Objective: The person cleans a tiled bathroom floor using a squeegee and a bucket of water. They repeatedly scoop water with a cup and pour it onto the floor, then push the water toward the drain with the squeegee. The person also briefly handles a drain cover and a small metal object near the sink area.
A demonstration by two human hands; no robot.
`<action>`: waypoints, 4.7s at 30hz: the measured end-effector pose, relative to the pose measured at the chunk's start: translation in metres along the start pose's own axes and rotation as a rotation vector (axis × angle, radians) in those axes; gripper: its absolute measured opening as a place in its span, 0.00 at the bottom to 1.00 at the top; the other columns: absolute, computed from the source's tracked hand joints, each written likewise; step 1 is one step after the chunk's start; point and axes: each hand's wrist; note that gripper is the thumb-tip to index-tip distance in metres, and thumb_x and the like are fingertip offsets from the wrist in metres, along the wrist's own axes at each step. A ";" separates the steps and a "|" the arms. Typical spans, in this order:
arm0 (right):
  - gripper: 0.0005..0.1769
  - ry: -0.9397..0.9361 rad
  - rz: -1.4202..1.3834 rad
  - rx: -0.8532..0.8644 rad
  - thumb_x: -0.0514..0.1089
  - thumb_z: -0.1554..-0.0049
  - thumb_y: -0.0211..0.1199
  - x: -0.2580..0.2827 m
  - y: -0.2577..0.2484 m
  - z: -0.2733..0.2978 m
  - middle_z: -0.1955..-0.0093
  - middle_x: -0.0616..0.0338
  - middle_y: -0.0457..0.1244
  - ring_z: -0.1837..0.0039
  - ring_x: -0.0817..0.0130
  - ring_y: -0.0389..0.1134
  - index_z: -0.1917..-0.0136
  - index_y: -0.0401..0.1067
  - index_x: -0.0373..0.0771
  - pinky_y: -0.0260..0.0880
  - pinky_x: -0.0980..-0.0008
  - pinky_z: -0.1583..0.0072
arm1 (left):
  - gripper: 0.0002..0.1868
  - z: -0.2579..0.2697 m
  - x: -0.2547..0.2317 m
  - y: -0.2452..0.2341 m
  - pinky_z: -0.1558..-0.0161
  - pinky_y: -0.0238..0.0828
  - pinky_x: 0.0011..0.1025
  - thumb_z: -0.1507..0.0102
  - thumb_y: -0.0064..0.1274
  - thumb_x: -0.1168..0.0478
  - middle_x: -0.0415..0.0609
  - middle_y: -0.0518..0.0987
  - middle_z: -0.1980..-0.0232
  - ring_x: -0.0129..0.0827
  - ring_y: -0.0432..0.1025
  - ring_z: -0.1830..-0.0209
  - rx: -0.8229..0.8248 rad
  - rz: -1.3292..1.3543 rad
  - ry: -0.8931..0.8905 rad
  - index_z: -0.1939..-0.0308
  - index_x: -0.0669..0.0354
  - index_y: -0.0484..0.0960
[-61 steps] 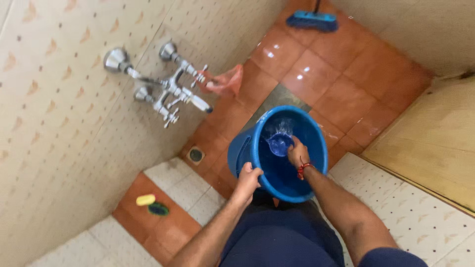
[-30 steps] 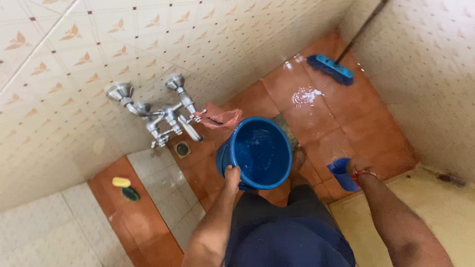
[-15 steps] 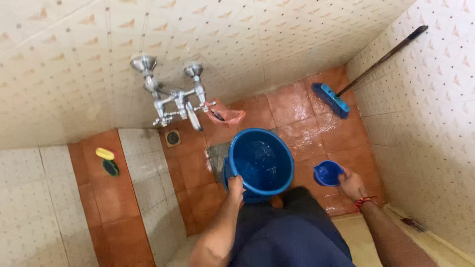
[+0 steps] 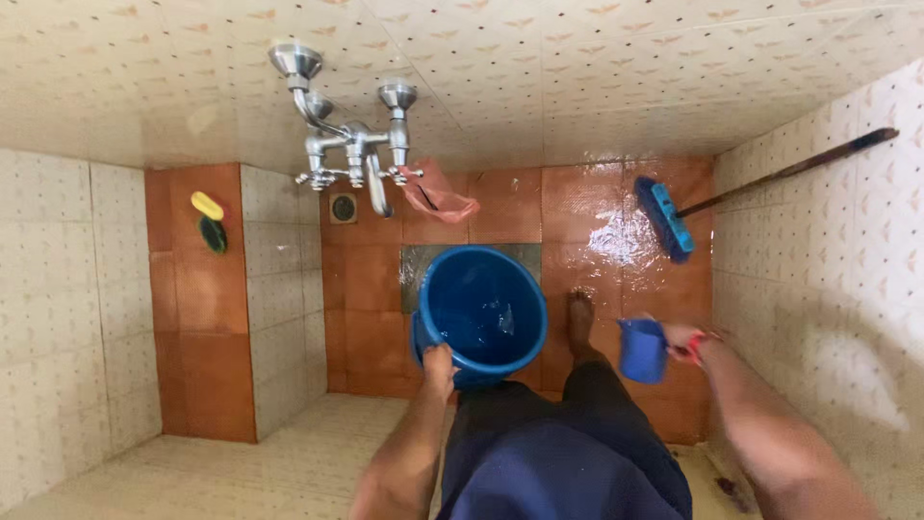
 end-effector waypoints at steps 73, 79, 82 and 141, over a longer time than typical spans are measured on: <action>0.19 -0.863 0.951 0.211 0.42 0.46 0.53 0.188 -0.011 -0.081 0.60 0.39 0.70 0.60 0.49 0.72 0.44 0.76 0.37 0.72 0.51 0.55 | 0.11 0.167 0.264 0.140 0.73 0.76 0.39 0.41 0.41 0.65 0.52 0.78 0.67 0.40 0.75 0.72 -0.624 0.892 -0.177 0.61 0.66 0.77; 0.15 -0.222 0.780 0.222 0.43 0.35 0.48 0.183 -0.057 -0.084 0.67 0.51 0.66 0.69 0.62 0.66 0.49 0.74 0.33 0.67 0.61 0.64 | 0.11 0.179 0.275 0.177 0.73 0.71 0.35 0.38 0.42 0.63 0.50 0.79 0.64 0.37 0.74 0.71 -0.554 0.956 -0.320 0.56 0.63 0.77; 0.15 0.122 0.650 0.216 0.46 0.33 0.45 0.182 -0.086 -0.080 0.69 0.57 0.63 0.70 0.67 0.61 0.54 0.68 0.37 0.62 0.64 0.66 | 0.10 0.189 0.286 0.191 0.73 0.72 0.36 0.37 0.40 0.65 0.52 0.77 0.65 0.40 0.72 0.72 -0.510 1.034 -0.235 0.57 0.65 0.76; 0.13 0.012 0.882 0.481 0.36 0.38 0.51 0.069 0.226 -0.081 0.52 0.40 0.67 0.59 0.50 0.73 0.41 0.66 0.32 0.76 0.52 0.61 | 0.05 0.239 0.350 0.240 0.66 0.75 0.40 0.40 0.41 0.68 0.48 0.73 0.71 0.39 0.71 0.72 -0.734 1.526 -0.334 0.71 0.57 0.70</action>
Point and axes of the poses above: each hand's wrist, its own z-axis away from the middle knuckle, its own y-axis out of the palm, x = y × z
